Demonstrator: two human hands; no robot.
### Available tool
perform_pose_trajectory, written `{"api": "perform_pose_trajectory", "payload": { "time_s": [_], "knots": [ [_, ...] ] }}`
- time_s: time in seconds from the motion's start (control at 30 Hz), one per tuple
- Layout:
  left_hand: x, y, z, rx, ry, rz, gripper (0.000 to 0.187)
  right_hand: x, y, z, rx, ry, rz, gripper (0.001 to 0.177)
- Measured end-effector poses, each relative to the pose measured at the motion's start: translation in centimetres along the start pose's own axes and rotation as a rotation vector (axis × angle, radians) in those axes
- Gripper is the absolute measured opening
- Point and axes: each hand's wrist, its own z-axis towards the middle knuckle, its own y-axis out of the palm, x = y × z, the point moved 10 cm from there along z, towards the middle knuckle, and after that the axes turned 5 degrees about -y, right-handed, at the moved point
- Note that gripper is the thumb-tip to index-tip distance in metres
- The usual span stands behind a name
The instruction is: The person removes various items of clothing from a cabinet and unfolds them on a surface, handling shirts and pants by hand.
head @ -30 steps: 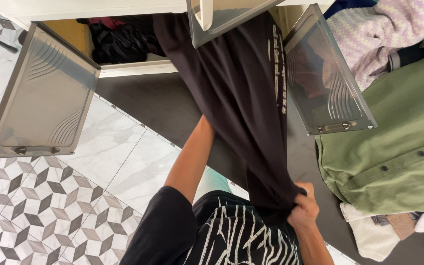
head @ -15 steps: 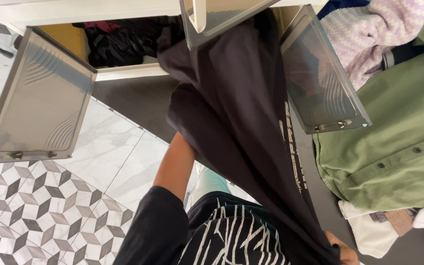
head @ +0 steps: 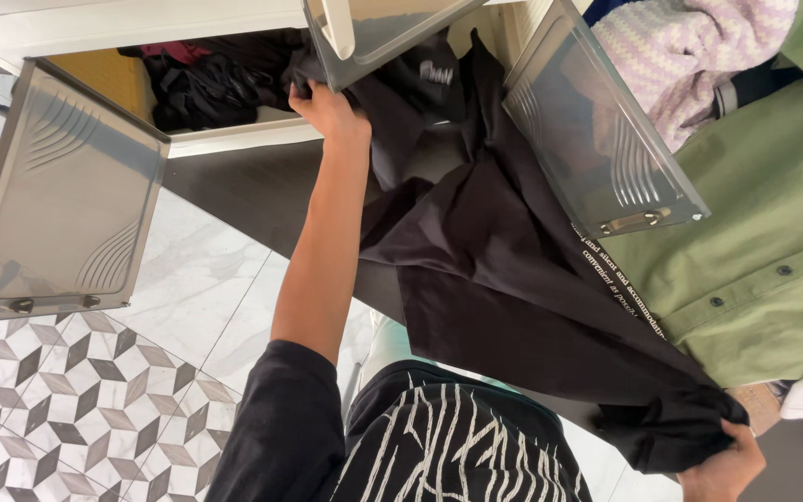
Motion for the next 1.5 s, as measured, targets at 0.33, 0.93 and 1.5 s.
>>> {"api": "perform_pose_trajectory", "payload": {
  "time_s": [0.33,0.93,1.5],
  "knots": [
    [6.2,6.5,-17.7,-0.542,0.763,0.610,0.069,-3.8,9.1,-4.7,-0.396,-0.522,-0.807,0.036],
    [-6.4,-3.4,-29.0,-0.788,0.327,1.370,0.052,-2.4,20.0,-8.2,-0.436,-0.422,-0.915,0.048],
    [-6.3,-8.8,-34.3,-0.712,-0.040,1.524,0.061,-2.1,18.0,-9.6,-0.426,-0.283,-1.076,0.066]
  ]
}}
